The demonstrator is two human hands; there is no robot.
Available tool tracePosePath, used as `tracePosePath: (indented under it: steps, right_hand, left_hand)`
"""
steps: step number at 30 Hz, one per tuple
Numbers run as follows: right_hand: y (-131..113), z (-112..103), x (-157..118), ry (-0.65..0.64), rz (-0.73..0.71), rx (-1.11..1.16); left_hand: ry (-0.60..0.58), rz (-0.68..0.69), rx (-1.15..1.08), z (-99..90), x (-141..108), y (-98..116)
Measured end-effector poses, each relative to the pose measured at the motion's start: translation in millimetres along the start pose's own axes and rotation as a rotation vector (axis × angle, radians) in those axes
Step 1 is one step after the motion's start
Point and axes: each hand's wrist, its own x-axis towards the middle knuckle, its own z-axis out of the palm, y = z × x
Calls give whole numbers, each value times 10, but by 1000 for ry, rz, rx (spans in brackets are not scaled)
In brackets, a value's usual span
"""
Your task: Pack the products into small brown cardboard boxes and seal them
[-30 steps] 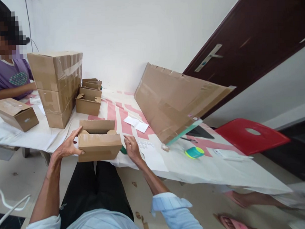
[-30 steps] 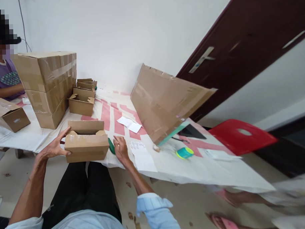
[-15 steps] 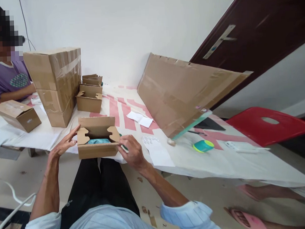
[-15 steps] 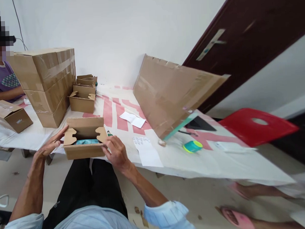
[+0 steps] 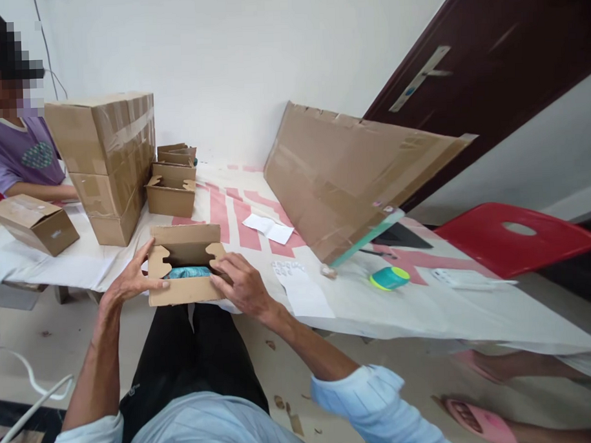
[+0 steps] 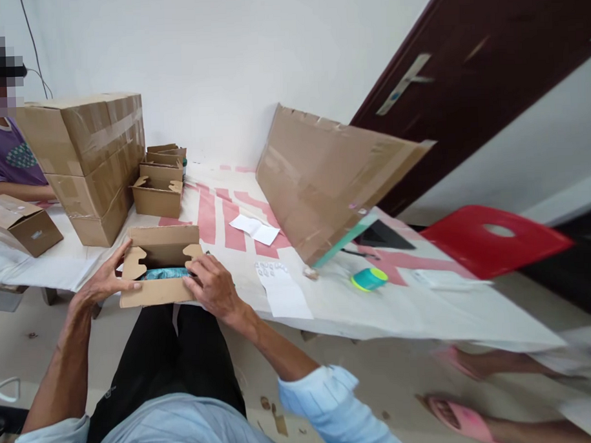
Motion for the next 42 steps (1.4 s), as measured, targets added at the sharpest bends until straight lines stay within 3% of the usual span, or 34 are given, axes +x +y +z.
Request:
tracePosePath:
  steps: [4, 7, 12, 15, 17, 20, 24, 28, 31, 37, 42]
  right_hand:
    - [150, 21, 307, -55, 182, -78]
    - [191, 16, 414, -145, 219, -126]
    - [135, -85, 417, -70, 132, -320]
    - [173, -147, 442, -43, -48, -473]
    - [210, -165, 504, -131, -201, -526]
    - [211, -178, 654, -409, -311, -567]
    - [113, -235, 905, -741, -241, -570]
    - [-21, -291, 1106, -929, -178, -559]
    - [-154, -274, 1147, -991, -153, -615]
    - [-439, -254, 1080, -852, -314, -720]
    - [-464, -276, 1167, -1031, -163, -599]
  left_hand:
    - [-2, 6, 10, -15, 10, 33]
    - [21, -29, 5, -1, 36, 66]
    - [87, -56, -4, 60, 76, 96]
    - [131, -55, 24, 102, 73, 103]
    - [152, -60, 37, 124, 61, 111]
    - [163, -57, 45, 139, 42, 126]
    - [142, -48, 37, 127, 40, 110]
    - [136, -34, 11, 122, 54, 32]
    - [149, -28, 10, 138, 62, -20]
    - [168, 17, 23, 170, 71, -46]
    - [148, -2, 54, 194, 72, -33]
